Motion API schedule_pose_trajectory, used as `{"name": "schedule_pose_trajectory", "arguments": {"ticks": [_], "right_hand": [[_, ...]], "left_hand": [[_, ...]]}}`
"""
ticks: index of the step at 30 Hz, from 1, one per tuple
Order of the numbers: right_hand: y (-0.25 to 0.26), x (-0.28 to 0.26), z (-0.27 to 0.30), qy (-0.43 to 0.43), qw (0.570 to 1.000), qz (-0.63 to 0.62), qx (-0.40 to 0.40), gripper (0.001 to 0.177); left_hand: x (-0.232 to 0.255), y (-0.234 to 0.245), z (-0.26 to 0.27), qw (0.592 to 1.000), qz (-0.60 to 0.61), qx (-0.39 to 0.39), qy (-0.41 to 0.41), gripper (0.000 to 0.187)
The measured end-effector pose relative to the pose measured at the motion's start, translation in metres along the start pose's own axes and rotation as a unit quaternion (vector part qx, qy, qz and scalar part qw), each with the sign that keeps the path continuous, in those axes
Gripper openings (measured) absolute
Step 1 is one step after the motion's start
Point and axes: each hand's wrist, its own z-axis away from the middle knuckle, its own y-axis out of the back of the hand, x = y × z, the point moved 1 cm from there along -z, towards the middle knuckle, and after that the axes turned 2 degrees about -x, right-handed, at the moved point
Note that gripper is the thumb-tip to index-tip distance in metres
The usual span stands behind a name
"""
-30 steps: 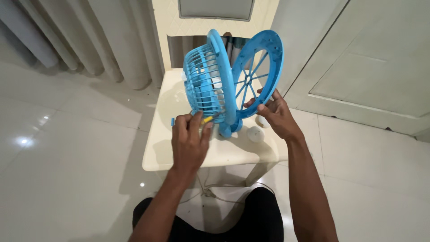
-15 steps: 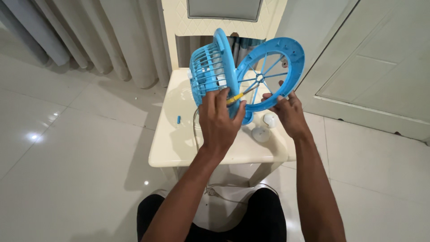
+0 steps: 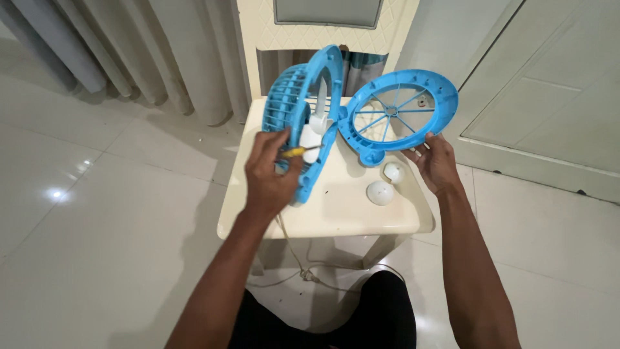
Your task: The person uses a screwdriver to remove screws from the front grille of a small blue fan. They then detach the grille and remove the fan blade from the motor shaft, placing the parts on a white stool.
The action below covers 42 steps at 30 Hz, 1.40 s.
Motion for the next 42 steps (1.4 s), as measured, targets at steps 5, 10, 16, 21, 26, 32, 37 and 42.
{"name": "schedule_pose_trajectory", "arguments": {"ticks": [5, 10, 16, 21, 26, 32, 37, 42], "right_hand": [[0.013, 0.013, -0.003, 0.022, 0.999, -0.003, 0.027, 0.033], [0.036, 0.041, -0.017, 0.038, 0.996, -0.021, 0.08, 0.031], [0.053, 0.052, -0.037, -0.001, 0.997, 0.006, 0.081, 0.03], [0.054, 0.054, -0.048, -0.059, 0.991, 0.072, 0.102, 0.03], [0.056, 0.064, -0.053, -0.075, 0.987, 0.082, 0.115, 0.03], [0.055, 0.073, -0.049, -0.054, 0.979, 0.103, 0.169, 0.028], [0.062, 0.08, -0.043, -0.028, 0.95, 0.239, 0.2, 0.03], [0.08, 0.092, -0.039, -0.046, 0.944, 0.25, 0.21, 0.033]], "left_hand": [[-0.019, 0.02, -0.003, 0.998, 0.03, 0.017, 0.044, 0.033], [-0.033, 0.031, -0.008, 0.994, 0.058, 0.031, 0.085, 0.028], [-0.044, 0.037, -0.005, 0.989, 0.093, 0.021, 0.114, 0.028], [-0.05, 0.042, -0.005, 0.986, 0.104, 0.02, 0.125, 0.028], [-0.058, 0.045, -0.006, 0.981, 0.13, 0.01, 0.142, 0.027], [-0.067, 0.048, -0.003, 0.966, 0.201, 0.015, 0.164, 0.029], [-0.071, 0.051, 0.007, 0.96, 0.205, 0.024, 0.189, 0.029], [-0.072, 0.05, 0.021, 0.975, 0.159, 0.018, 0.153, 0.029]]}}
